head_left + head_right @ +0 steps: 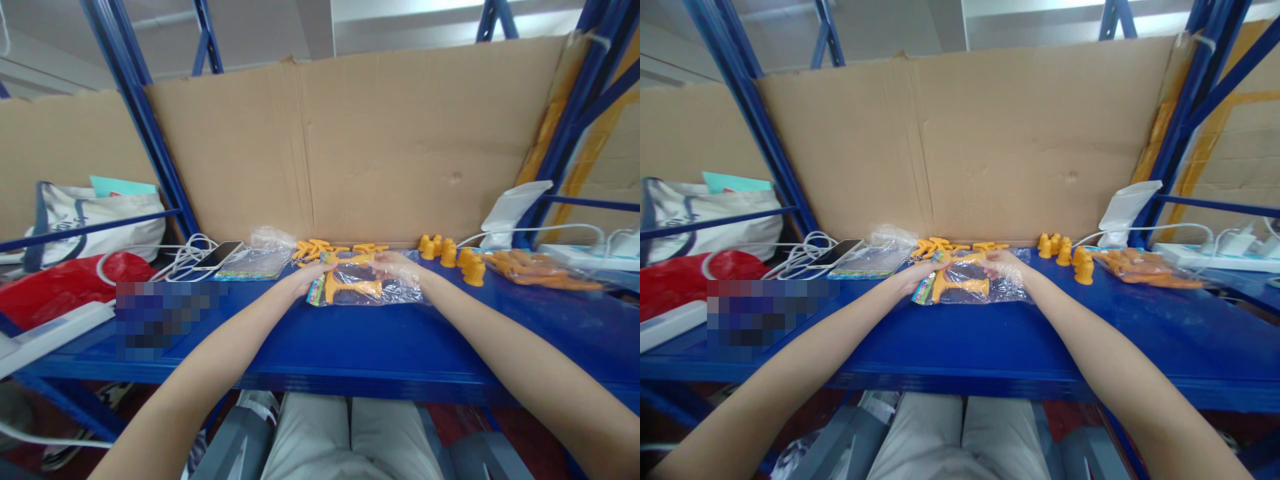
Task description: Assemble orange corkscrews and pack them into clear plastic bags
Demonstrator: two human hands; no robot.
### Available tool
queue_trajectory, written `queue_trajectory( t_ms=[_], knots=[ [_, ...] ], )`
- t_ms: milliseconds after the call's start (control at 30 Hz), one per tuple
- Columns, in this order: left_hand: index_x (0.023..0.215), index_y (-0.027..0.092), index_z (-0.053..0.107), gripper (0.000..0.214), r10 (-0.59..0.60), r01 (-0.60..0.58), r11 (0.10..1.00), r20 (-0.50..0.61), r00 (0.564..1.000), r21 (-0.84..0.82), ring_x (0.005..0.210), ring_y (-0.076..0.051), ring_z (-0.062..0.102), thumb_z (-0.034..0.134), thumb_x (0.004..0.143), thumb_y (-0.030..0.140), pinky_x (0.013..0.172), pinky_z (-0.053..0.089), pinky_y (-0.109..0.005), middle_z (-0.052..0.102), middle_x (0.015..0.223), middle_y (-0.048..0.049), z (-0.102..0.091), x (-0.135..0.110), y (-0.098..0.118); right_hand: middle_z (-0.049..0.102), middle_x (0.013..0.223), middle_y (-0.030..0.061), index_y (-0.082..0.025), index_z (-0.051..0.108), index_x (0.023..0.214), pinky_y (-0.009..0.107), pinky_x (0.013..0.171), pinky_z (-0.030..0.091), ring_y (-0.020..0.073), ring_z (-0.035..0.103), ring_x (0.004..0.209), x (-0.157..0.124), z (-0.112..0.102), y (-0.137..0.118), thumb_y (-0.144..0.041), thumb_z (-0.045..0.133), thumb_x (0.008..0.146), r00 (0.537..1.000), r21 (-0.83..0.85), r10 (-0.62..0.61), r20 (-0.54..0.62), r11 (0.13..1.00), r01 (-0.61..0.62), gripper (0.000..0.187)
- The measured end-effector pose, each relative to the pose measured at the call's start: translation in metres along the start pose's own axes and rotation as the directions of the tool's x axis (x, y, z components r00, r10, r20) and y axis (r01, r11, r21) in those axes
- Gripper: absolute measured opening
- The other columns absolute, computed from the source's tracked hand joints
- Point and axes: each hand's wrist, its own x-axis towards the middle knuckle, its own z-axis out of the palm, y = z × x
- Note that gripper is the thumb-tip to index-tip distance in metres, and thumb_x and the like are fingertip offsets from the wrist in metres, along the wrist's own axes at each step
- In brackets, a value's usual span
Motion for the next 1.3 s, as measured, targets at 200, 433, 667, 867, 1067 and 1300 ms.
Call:
queue_trajectory(
  t_ms=[200, 433, 667, 867, 1067, 1300],
  knots=[
    [0.098, 0.011, 0.067, 0.014, 0.076, -0.076, 0.997, -0.038, 0.996, -0.009, 0.050, -0.014, 0.065, 0.059, 0.087, 0.014, 0.053, 0.054, -0.022, 0.070, 0.063, -0.0046, -0.002, 0.001, 0.005, 0.064, 0.059, 0.0023, -0.018, 0.064, 0.066, 0.017, 0.045, 0.046, 0.0084, 0.055, 0.048, -0.004, -0.003, -0.013, -0.010, 0.067, 0.074, 0.993, 0.126, -0.032, -0.113, 0.991, 0.046, 0.011],
    [0.097, 0.011, 0.065, 0.013, 0.083, -0.092, 0.991, -0.096, 0.992, -0.097, 0.050, -0.014, 0.065, 0.055, 0.089, 0.011, 0.053, 0.055, -0.022, 0.070, 0.064, -0.0039, -0.021, 0.010, 0.011, 0.061, 0.059, -0.0013, -0.018, 0.057, 0.066, 0.015, 0.044, 0.041, 0.0057, 0.049, 0.045, 0.010, -0.039, -0.009, -0.007, 0.054, 0.080, 0.854, 0.072, -0.165, -0.493, 0.971, 0.230, 0.018],
    [0.110, 0.011, 0.062, 0.025, 0.062, -0.081, 0.986, -0.128, 0.990, -0.143, 0.054, -0.016, 0.069, 0.061, 0.085, 0.010, 0.053, 0.057, -0.024, 0.072, 0.069, -0.0057, -0.042, 0.019, 0.014, 0.070, 0.103, 0.0109, -0.015, 0.067, 0.096, 0.035, 0.082, 0.054, 0.0204, 0.067, 0.089, 0.032, -0.061, 0.029, -0.011, 0.060, 0.076, 0.860, -0.499, -0.325, -0.394, 0.861, 0.097, 0.022],
    [0.113, 0.011, 0.061, 0.026, 0.073, -0.093, 0.989, -0.173, 0.982, -0.111, 0.056, -0.016, 0.069, 0.058, 0.088, 0.010, 0.055, 0.058, -0.024, 0.074, 0.074, -0.0071, -0.038, 0.013, 0.015, 0.064, 0.125, 0.0062, -0.025, 0.062, 0.121, 0.040, 0.101, 0.045, 0.0265, 0.058, 0.116, 0.039, -0.059, 0.052, -0.016, 0.063, 0.073, 0.912, -0.823, -0.410, 0.024, 0.510, 0.251, 0.049],
    [0.116, 0.011, 0.059, 0.027, 0.064, -0.082, 0.991, -0.164, 0.984, -0.103, 0.058, -0.016, 0.070, 0.055, 0.089, 0.010, 0.059, 0.058, -0.024, 0.074, 0.077, -0.0072, -0.039, 0.016, 0.014, 0.069, 0.113, 0.0096, -0.020, 0.063, 0.113, 0.032, 0.086, 0.049, 0.0238, 0.064, 0.102, 0.032, -0.059, 0.041, -0.019, 0.059, 0.079, 0.939, -0.906, -0.345, -0.005, 0.398, 0.141, 0.035],
    [0.117, 0.011, 0.059, 0.029, 0.057, -0.079, 0.988, -0.163, 0.985, -0.130, 0.060, -0.017, 0.071, 0.058, 0.088, 0.012, 0.057, 0.058, -0.024, 0.074, 0.074, -0.0073, -0.039, 0.016, 0.013, 0.072, 0.079, 0.0096, -0.017, 0.069, 0.085, 0.027, 0.066, 0.048, 0.0213, 0.069, 0.073, 0.014, -0.049, 0.009, -0.030, 0.042, 0.091, 0.967, -0.907, -0.191, -0.171, 0.413, -0.079, 0.030]
  ],
)
